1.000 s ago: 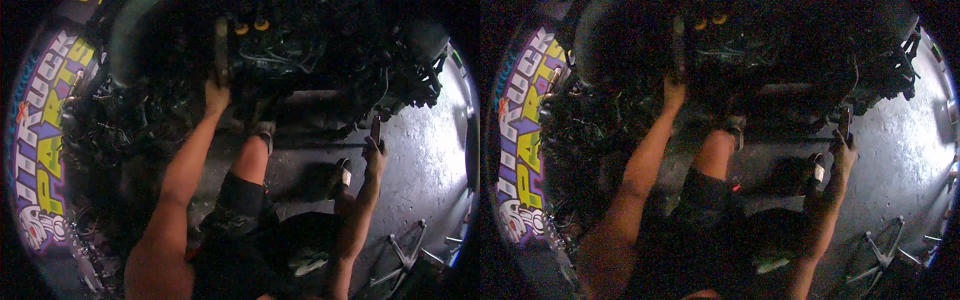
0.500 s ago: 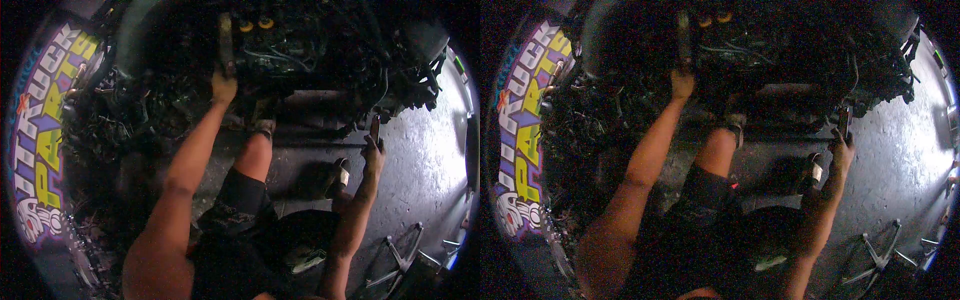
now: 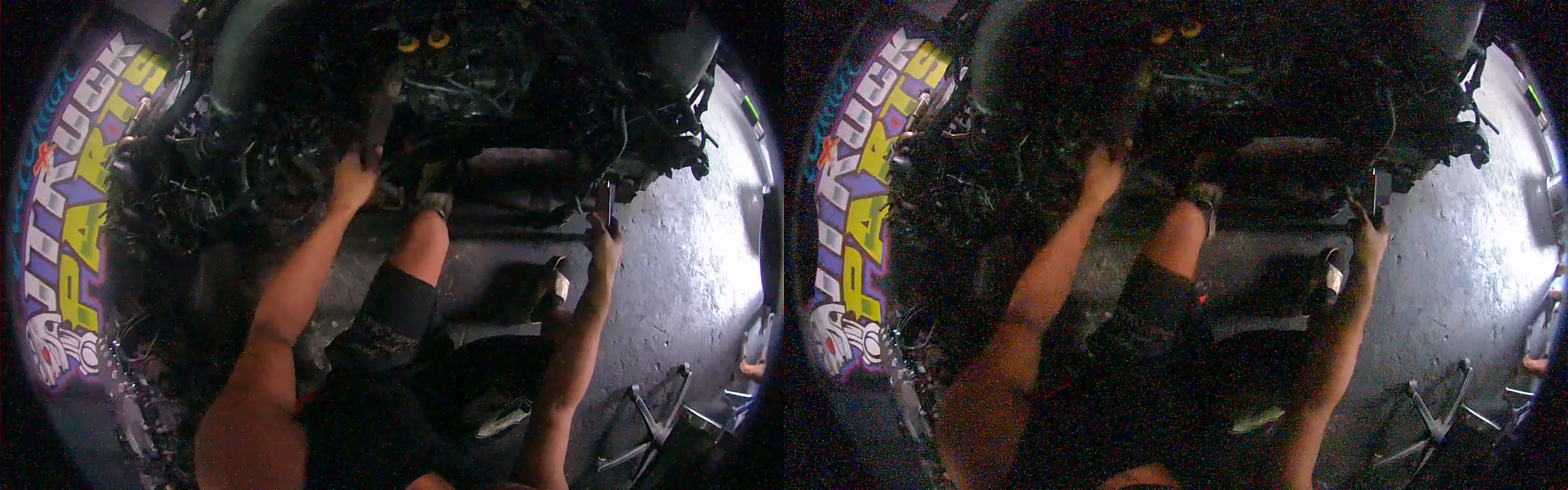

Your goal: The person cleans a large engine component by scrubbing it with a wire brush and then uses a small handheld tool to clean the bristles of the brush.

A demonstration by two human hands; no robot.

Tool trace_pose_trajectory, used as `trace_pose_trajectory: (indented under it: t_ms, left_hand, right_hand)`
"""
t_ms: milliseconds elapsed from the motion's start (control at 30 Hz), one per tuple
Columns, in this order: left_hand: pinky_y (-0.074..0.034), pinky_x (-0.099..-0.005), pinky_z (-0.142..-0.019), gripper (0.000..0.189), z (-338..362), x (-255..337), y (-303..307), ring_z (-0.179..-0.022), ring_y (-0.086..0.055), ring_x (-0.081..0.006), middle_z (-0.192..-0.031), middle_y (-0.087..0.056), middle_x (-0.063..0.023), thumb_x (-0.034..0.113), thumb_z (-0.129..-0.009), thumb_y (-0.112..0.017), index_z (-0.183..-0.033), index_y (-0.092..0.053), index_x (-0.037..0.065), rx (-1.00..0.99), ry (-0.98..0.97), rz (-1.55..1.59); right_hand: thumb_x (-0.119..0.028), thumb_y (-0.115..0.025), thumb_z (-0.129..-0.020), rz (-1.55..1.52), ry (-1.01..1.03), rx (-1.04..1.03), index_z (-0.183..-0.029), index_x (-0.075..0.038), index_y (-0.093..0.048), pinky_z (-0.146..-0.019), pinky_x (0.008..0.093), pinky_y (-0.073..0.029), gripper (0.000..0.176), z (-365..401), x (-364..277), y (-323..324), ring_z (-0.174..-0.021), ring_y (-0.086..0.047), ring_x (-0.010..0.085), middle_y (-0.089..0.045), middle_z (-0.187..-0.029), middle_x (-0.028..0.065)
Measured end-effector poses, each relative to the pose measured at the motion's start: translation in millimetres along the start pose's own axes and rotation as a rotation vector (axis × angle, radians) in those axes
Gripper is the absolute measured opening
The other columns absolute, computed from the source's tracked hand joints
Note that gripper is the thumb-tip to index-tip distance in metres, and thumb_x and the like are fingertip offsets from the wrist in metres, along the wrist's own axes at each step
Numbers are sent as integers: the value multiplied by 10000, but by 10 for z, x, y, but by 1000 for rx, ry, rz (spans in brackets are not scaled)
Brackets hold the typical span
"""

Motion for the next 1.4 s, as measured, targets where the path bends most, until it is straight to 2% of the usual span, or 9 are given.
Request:
trace_pose_trajectory:
  t_ms: [100,267,300,333,433,667,867,967,1400]
  left_hand:
    - [-409,-297,-416,336,229,46,-135,-502,-552,-142,-643,-553,-80,342,-889,-548,-994,-535,23,-309,398,437]
    - [-390,-286,-417,283,848,105,-374,-469,-502,-133,-618,-524,-22,334,-862,-588,-891,-532,58,-400,487,686]
    - [-424,-302,-455,318,1032,417,-241,-512,-537,-158,-649,-550,-34,362,-844,-606,-900,-540,56,-667,612,824]
    - [-424,-302,-455,318,1149,497,-330,-512,-537,-158,-649,-550,-34,362,-844,-606,-900,-540,56,-725,585,853]
    - [-476,-355,-572,433,1510,600,-586,-623,-590,-227,-718,-602,-67,429,-776,-664,-917,-551,35,-875,491,688]
    - [-457,-356,-748,583,2313,535,-1668,-836,-597,-263,-896,-624,-133,456,-688,-739,-990,-543,-3,-687,158,831]
    - [-465,-362,-734,582,2240,658,-1181,-823,-602,-273,-909,-620,-137,431,-695,-745,-1013,-525,-5,-685,110,776]
    - [-471,-375,-754,543,2316,519,-1275,-852,-603,-318,-928,-617,-168,389,-708,-743,-1002,-517,-9,-690,118,688]
    - [-390,-403,-941,612,1008,260,-1353,-1104,-504,-388,-1155,-530,-274,350,-800,-629,-1235,-445,-39,-651,-196,375]
  right_hand:
    - [-146,-658,-751,87,2,32,-956,-63,-614,-486,229,-372,226,-213,214,158,-542,-465,92,-515,-656,-5]
    - [-142,-601,-790,278,26,98,-1016,-71,-637,-510,252,-415,239,-274,607,579,-581,-497,114,-561,-702,19]
    - [-130,-598,-800,735,566,144,-1007,-58,-630,-500,257,-408,222,-60,369,460,-576,-478,99,-563,-706,31]
    - [-109,-624,-792,392,31,107,-1034,-44,-603,-508,263,-417,252,6,471,513,-611,-498,108,-585,-741,43]
    - [-127,-691,-755,374,42,48,-1073,29,-503,-708,321,-457,400,683,482,96,-786,-543,168,-607,-892,83]
    - [-116,-684,-743,516,95,-103,-1055,2,-472,-766,298,-443,395,1597,768,-425,-850,-536,164,-587,-927,84]
    - [-180,-728,-721,443,-31,-23,-1042,4,-481,-759,275,-432,445,1812,765,-390,-862,-514,139,-578,-931,70]
    - [-388,-777,-649,474,39,-120,-1162,43,-451,-796,355,-480,745,1814,978,-416,-915,-618,287,-636,-984,184]
    - [-171,-623,-803,304,-318,-202,-1052,-28,-508,-492,289,-418,309,2003,1971,-265,-589,-506,122,-541,-726,38]
Point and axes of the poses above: each hand's wrist, its own z-axis away from the middle knuckle, its own y-axis out of the back of the hand, x = y × z, the point moved 4 cm from there along -z, towards the middle knuckle
